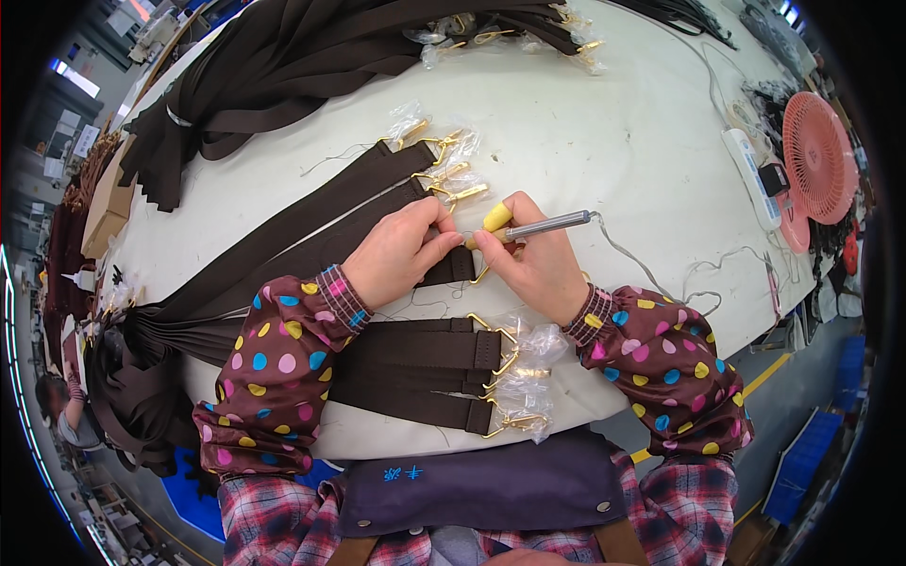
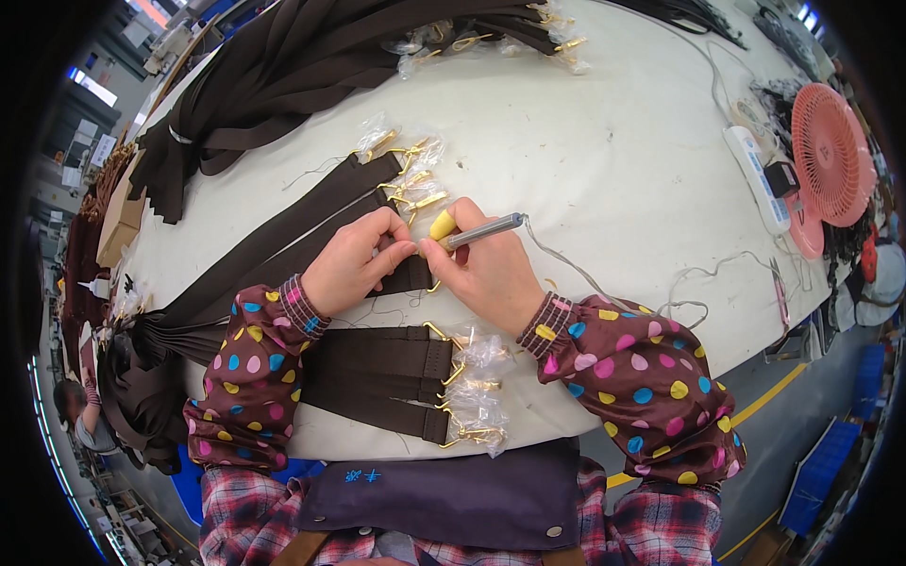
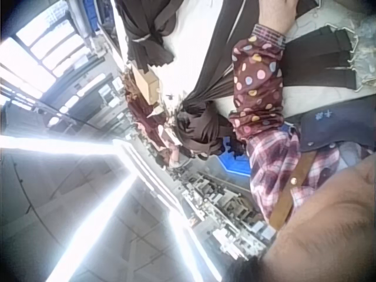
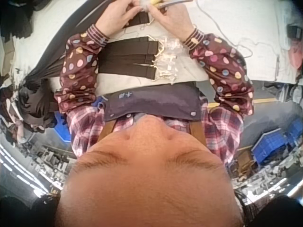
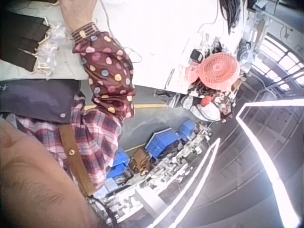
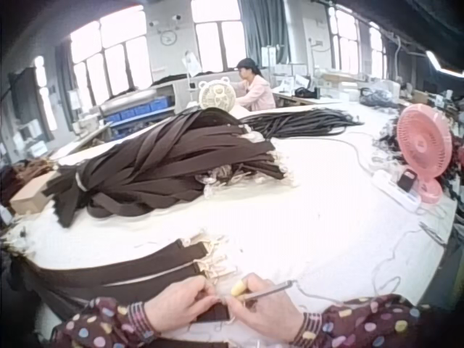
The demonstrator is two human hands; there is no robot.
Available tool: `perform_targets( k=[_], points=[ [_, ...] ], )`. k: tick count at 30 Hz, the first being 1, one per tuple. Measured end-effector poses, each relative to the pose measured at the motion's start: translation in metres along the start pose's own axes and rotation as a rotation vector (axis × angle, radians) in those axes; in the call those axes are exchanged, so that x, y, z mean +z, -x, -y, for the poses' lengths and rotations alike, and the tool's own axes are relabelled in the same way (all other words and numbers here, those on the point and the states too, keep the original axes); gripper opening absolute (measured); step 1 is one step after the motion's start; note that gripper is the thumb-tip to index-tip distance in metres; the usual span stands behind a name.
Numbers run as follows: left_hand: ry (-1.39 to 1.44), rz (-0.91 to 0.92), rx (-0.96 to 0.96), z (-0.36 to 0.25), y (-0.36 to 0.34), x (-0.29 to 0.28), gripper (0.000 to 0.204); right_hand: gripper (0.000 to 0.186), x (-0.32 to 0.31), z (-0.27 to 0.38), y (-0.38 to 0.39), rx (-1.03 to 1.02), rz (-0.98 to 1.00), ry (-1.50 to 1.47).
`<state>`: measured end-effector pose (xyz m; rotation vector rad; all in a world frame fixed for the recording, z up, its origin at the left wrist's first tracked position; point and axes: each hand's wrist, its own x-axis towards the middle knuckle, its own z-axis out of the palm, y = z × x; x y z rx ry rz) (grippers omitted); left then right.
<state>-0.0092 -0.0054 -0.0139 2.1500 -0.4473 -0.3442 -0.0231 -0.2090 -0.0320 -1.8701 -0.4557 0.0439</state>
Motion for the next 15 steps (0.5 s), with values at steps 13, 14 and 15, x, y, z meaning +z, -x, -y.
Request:
perform_targets(
  k=[13,14,15],
  points=[
    [-0.254,-0.391,0.026,0.004,0.006,-0.007,0.017,0.017,-0.01,0.014,0.001,-0.011,-0.006,-0.015],
    [-0.344,-0.418,0.062,0.003,0.006,-0.009,0.018,0.017,-0.013,0.009,0.002,-0.113,-0.026,0.097],
    [-0.435,-0.446,0.098,0.002,0.007,-0.009,0.018,0.018,-0.016,0.001,0.002,-0.216,-0.046,0.21]
  ],
)
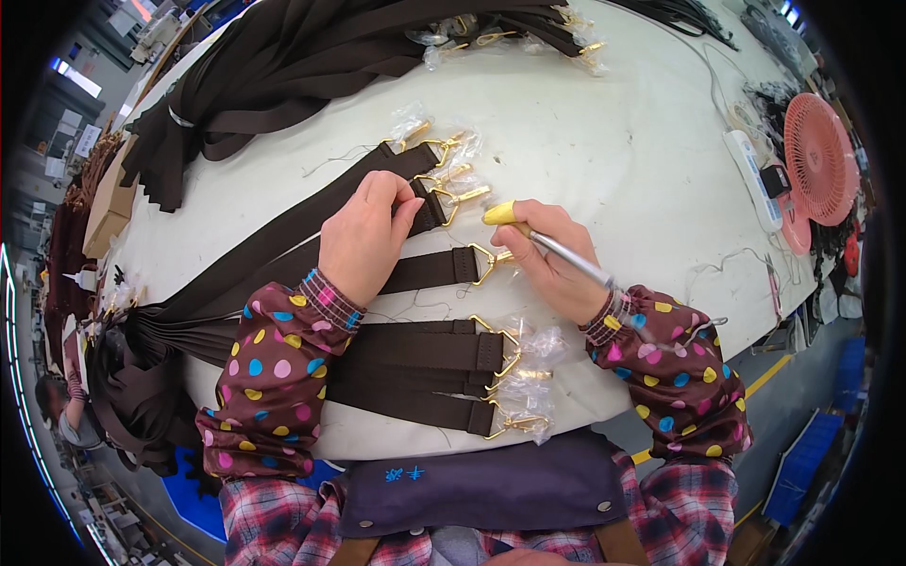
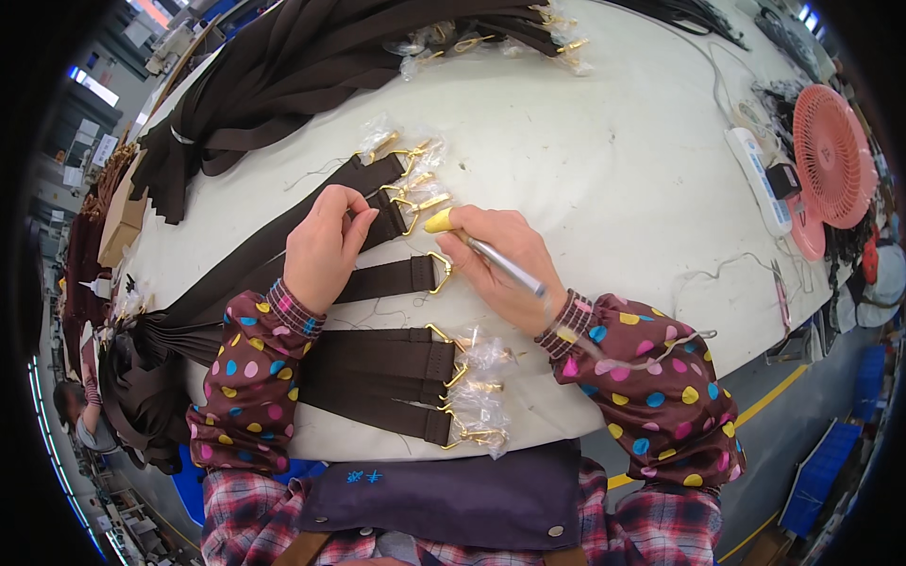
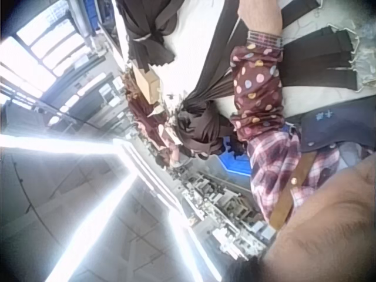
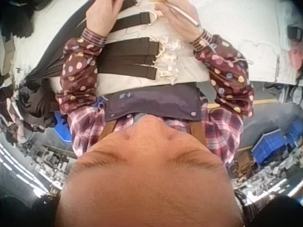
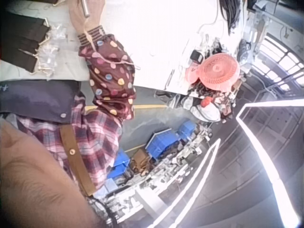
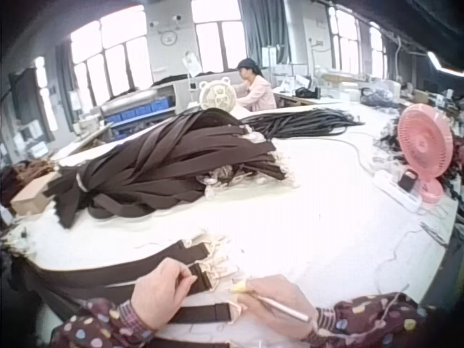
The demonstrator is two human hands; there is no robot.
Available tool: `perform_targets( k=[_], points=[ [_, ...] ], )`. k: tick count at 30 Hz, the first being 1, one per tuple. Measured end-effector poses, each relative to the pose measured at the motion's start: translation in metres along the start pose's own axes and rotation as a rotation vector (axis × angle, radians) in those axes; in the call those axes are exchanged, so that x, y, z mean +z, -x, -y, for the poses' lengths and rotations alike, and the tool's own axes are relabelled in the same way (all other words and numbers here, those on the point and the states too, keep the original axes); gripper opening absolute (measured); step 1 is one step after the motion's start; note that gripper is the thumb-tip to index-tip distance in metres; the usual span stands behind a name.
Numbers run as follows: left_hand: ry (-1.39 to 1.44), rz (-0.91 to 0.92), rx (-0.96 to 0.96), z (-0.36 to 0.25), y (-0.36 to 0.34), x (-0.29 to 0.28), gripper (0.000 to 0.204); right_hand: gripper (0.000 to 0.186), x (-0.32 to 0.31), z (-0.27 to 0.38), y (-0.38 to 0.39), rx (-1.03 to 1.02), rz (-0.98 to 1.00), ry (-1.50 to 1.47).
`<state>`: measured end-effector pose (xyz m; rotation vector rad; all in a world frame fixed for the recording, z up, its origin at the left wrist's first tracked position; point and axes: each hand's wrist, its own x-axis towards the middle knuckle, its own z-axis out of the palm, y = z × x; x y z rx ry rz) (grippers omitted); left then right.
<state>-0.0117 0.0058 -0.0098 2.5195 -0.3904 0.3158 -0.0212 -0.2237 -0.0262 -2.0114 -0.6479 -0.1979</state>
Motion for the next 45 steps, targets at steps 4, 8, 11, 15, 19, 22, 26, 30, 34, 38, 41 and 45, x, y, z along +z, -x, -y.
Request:
perform_targets(
  k=[4,8,11,15,19,22,26,30,34,38,41,45],
  points=[
    [0.007,0.169,0.12,-0.002,0.01,-0.002,0.027,0.027,-0.016,-0.015,0.003,-0.172,0.145,0.208],
    [0.075,0.357,0.163,-0.003,0.015,0.005,0.038,0.03,-0.018,-0.007,-0.001,-0.171,0.221,0.151],
    [0.145,0.354,0.146,-0.006,0.012,0.009,0.036,0.029,-0.02,-0.005,-0.002,-0.193,0.26,0.146],
    [0.456,0.536,-0.208,-0.023,0.009,-0.005,0.024,0.025,-0.029,0.011,-0.002,-0.179,0.262,0.095],
    [0.809,0.709,-0.272,-0.018,0.038,-0.017,0.014,0.024,-0.044,0.034,-0.002,-0.084,0.326,-0.066],
    [0.402,0.601,0.048,-0.023,0.058,-0.022,0.022,0.023,-0.042,0.034,0.004,-0.051,0.428,-0.1],
    [0.125,0.418,0.201,-0.005,0.057,-0.023,0.024,0.027,-0.031,0.033,0.01,0.153,0.535,-0.088],
    [0.166,0.691,0.17,-0.011,0.078,-0.036,0.025,0.025,-0.033,0.043,0.015,0.125,0.635,-0.145],
    [0.148,0.624,0.131,-0.008,0.069,-0.049,0.023,0.021,-0.028,0.036,0.012,-0.031,0.455,-0.051],
    [0.227,0.285,0.437,-0.049,0.051,-0.057,0.023,0.015,-0.021,0.014,-0.007,0.028,0.136,-0.05],
    [0.444,0.2,0.781,-0.111,0.048,-0.077,0.023,0.012,-0.017,0.017,-0.007,0.199,0.053,-0.189],
    [0.583,0.175,0.953,-0.145,0.056,-0.073,0.032,0.011,-0.019,0.012,0.008,0.185,0.019,-0.172]
  ],
)
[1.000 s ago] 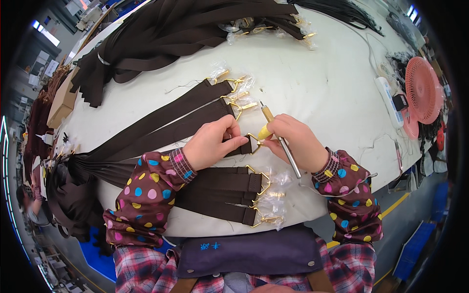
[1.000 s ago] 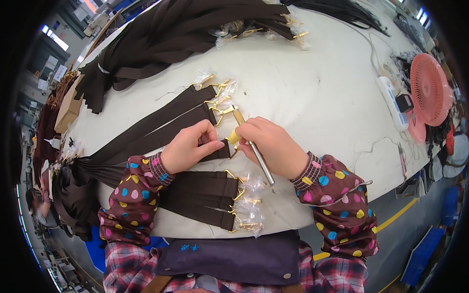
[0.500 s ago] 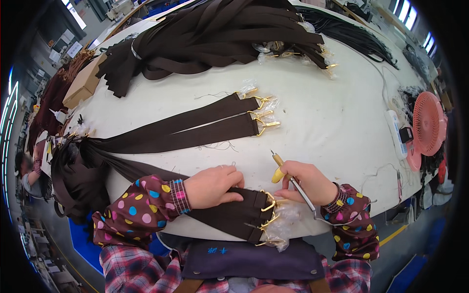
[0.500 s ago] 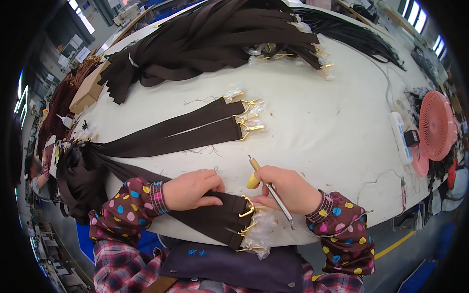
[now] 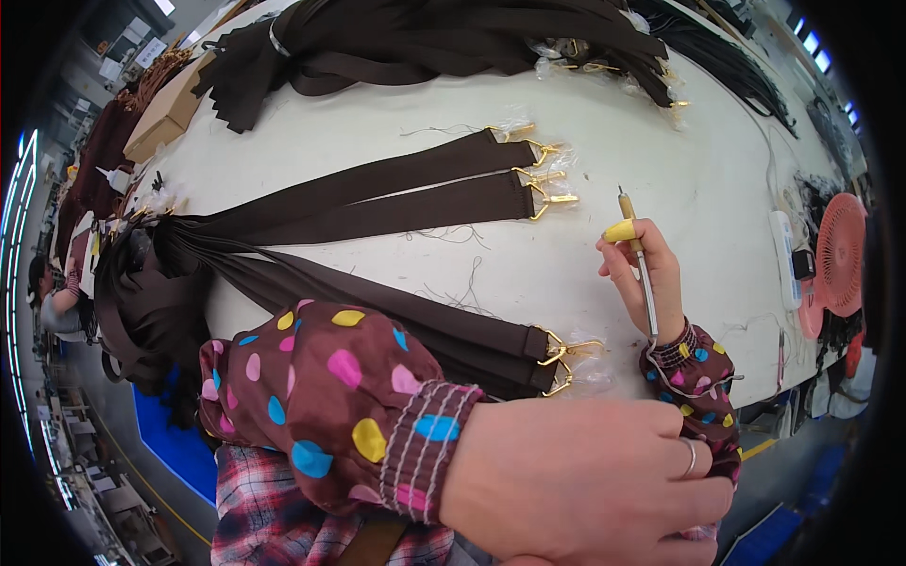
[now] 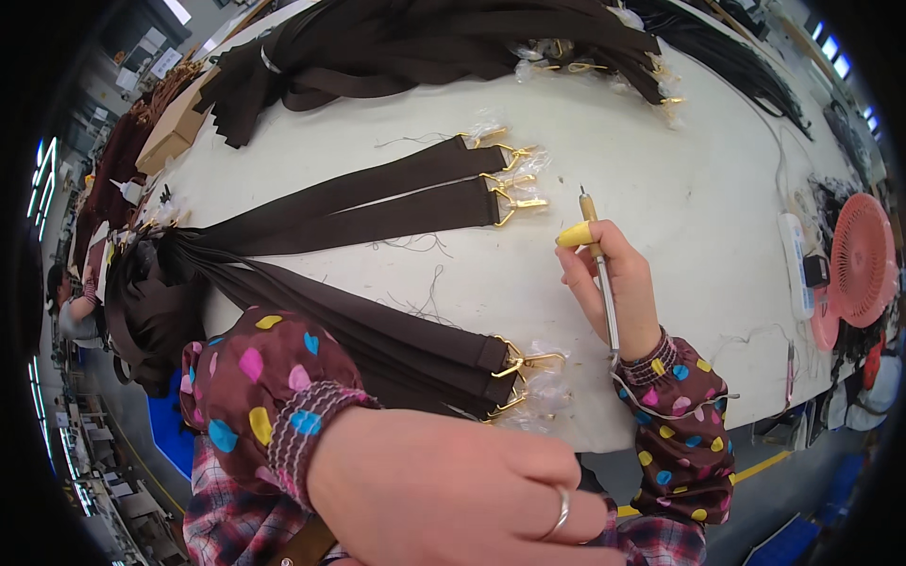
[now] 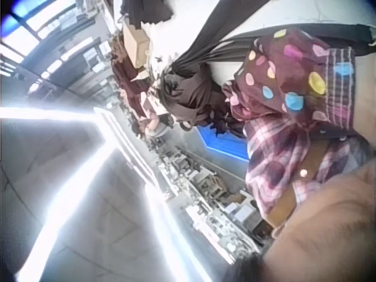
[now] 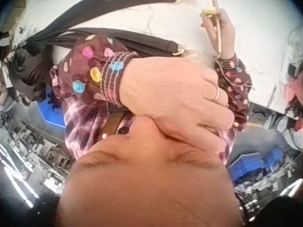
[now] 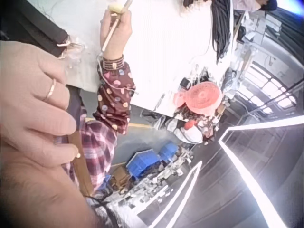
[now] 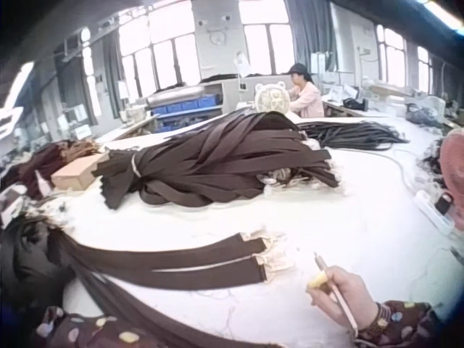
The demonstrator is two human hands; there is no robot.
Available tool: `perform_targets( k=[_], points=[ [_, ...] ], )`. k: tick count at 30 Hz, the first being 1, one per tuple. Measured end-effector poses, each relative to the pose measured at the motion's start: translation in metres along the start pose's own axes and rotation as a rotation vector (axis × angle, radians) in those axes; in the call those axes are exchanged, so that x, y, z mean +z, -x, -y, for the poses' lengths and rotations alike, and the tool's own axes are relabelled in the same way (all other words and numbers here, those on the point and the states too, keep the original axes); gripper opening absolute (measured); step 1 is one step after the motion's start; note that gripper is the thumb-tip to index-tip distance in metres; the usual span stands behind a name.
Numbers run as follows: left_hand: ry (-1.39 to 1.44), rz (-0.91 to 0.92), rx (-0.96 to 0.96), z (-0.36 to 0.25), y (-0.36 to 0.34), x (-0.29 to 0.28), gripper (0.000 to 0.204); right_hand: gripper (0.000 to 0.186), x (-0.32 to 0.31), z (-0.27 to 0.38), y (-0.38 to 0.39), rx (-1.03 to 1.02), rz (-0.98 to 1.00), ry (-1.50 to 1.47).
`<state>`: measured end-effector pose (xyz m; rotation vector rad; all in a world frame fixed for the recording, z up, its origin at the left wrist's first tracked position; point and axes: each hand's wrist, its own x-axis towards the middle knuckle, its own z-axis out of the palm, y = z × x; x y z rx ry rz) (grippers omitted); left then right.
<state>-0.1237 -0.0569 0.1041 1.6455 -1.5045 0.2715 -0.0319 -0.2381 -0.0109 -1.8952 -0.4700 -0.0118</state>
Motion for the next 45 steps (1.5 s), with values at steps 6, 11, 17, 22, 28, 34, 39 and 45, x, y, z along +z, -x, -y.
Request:
perform_targets(
  k=[6,11,17,22,28,34,39,45],
  points=[
    [-0.141,-0.134,0.069,-0.008,0.028,-0.005,0.028,0.01,-0.001,-0.002,-0.005,-0.029,-0.005,0.032],
    [-0.485,0.127,-0.308,0.012,0.068,-0.033,0.035,0.01,-0.003,-0.008,-0.007,-0.122,-0.054,0.122],
    [-0.804,0.123,-0.904,0.078,0.181,-0.036,0.062,0.012,0.002,-0.008,-0.017,-0.201,-0.03,0.179],
    [-0.347,0.419,-0.841,0.026,0.166,-0.004,0.066,0.014,0.0,-0.014,-0.016,-0.227,-0.008,0.22],
    [0.205,0.212,-1.023,0.03,0.155,-0.042,0.035,0.015,0.0,-0.006,-0.024,-0.293,-0.018,0.284],
    [-1.01,-0.027,-1.041,0.072,0.192,-0.105,0.045,0.017,-0.001,-0.007,-0.03,-0.334,-0.043,0.34],
    [-1.055,-0.076,-1.317,0.063,0.275,-0.152,0.066,0.02,-0.002,-0.014,-0.028,-0.344,-0.017,0.332],
    [-1.146,-0.239,-1.19,0.032,0.276,-0.112,0.06,0.023,-0.006,-0.021,-0.022,-0.283,0.033,0.358]
  ],
)
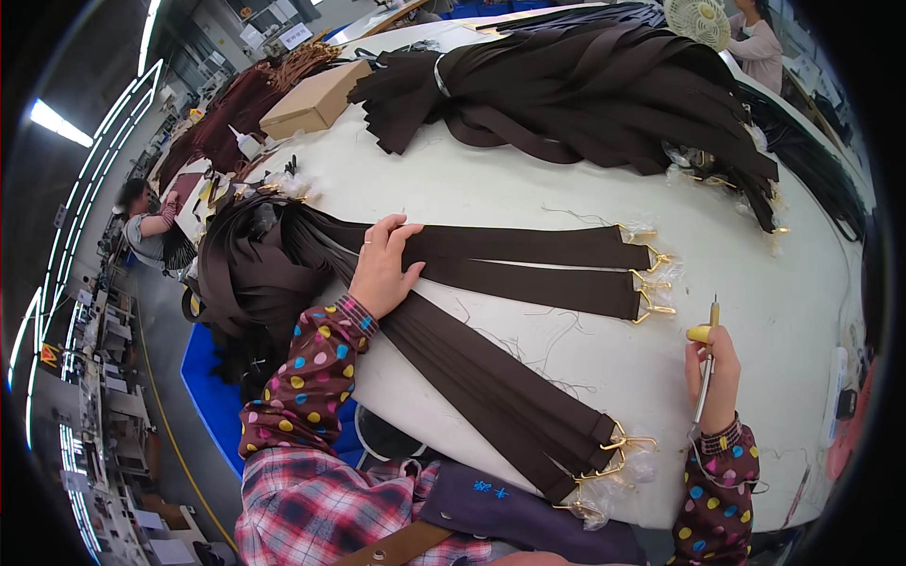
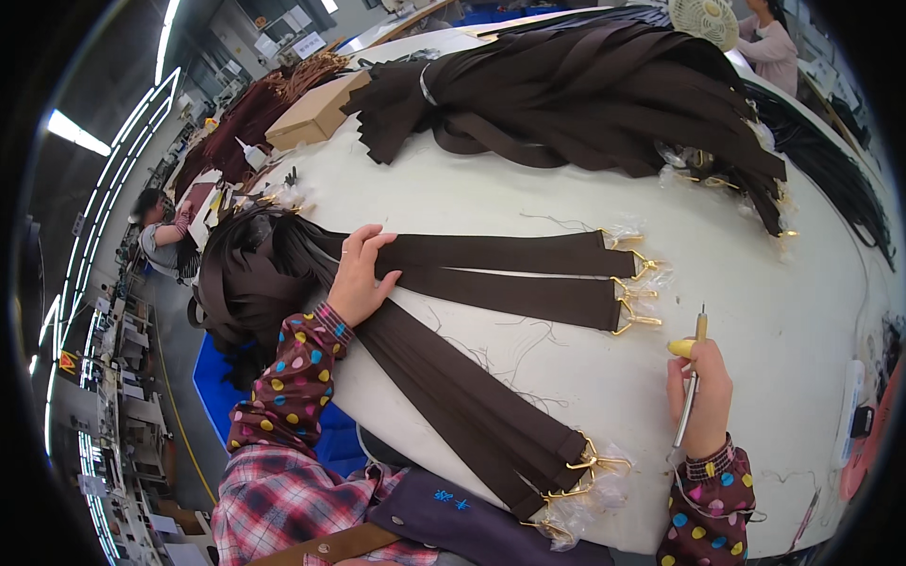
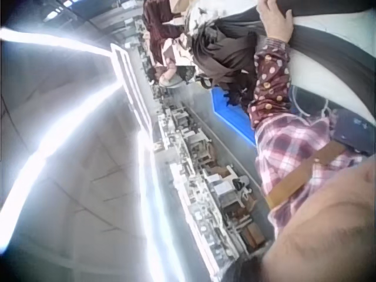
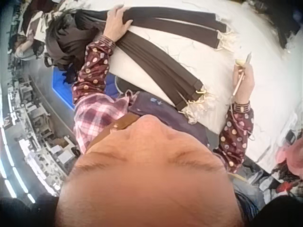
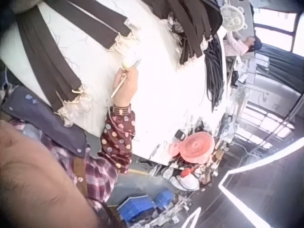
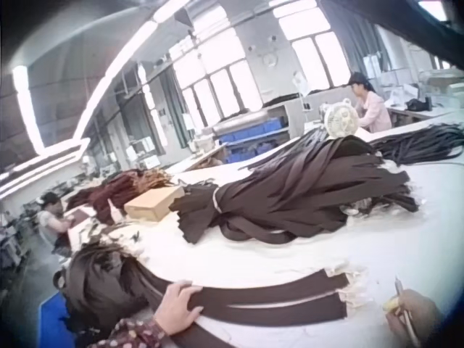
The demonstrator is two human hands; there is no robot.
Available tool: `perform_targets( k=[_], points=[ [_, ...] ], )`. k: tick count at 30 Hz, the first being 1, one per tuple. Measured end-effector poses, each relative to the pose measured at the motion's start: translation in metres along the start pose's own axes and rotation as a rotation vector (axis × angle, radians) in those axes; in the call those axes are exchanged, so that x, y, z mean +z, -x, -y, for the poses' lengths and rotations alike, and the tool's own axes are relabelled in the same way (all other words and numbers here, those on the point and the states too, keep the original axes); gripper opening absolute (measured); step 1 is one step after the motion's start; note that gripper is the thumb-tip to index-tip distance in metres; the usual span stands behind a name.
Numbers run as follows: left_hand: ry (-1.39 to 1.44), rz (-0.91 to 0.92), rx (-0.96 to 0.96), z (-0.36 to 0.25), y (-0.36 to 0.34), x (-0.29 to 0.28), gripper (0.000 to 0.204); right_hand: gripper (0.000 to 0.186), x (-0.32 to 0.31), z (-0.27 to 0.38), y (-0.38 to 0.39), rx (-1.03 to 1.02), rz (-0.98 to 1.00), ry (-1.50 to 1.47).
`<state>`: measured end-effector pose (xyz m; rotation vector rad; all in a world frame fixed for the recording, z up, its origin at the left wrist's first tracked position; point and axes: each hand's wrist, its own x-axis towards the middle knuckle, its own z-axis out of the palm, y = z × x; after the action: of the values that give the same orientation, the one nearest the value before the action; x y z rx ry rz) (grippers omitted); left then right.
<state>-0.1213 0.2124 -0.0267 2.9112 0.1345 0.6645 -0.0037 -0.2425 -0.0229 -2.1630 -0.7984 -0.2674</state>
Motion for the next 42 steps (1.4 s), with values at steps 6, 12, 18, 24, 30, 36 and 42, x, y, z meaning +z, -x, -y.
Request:
perform_targets(
  k=[6,12,18,24,30,36,42],
  points=[
    [0.191,0.187,-0.29,0.01,0.015,-0.013,0.04,0.024,0.0,-0.001,0.002,0.022,0.01,0.007],
    [-0.149,0.16,-0.132,0.027,-0.016,-0.019,0.046,0.025,-0.003,0.005,-0.001,0.017,0.025,0.013],
    [-0.223,0.325,0.035,0.009,-0.05,-0.012,0.039,0.024,-0.008,0.006,0.003,-0.002,-0.007,0.008],
    [0.171,0.622,0.198,-0.059,-0.097,0.028,0.035,0.024,-0.006,0.005,-0.001,-0.027,-0.012,-0.037],
    [0.387,0.594,0.337,-0.165,-0.143,0.08,0.033,0.023,-0.009,0.001,0.0,-0.01,-0.042,-0.072],
    [0.837,0.651,0.194,-0.185,-0.16,0.058,0.026,0.021,-0.019,0.001,0.003,-0.003,-0.138,-0.047],
    [1.177,0.945,0.2,-0.187,-0.082,0.03,0.019,0.021,-0.02,0.009,-0.002,-0.006,-0.215,-0.167]
  ],
)
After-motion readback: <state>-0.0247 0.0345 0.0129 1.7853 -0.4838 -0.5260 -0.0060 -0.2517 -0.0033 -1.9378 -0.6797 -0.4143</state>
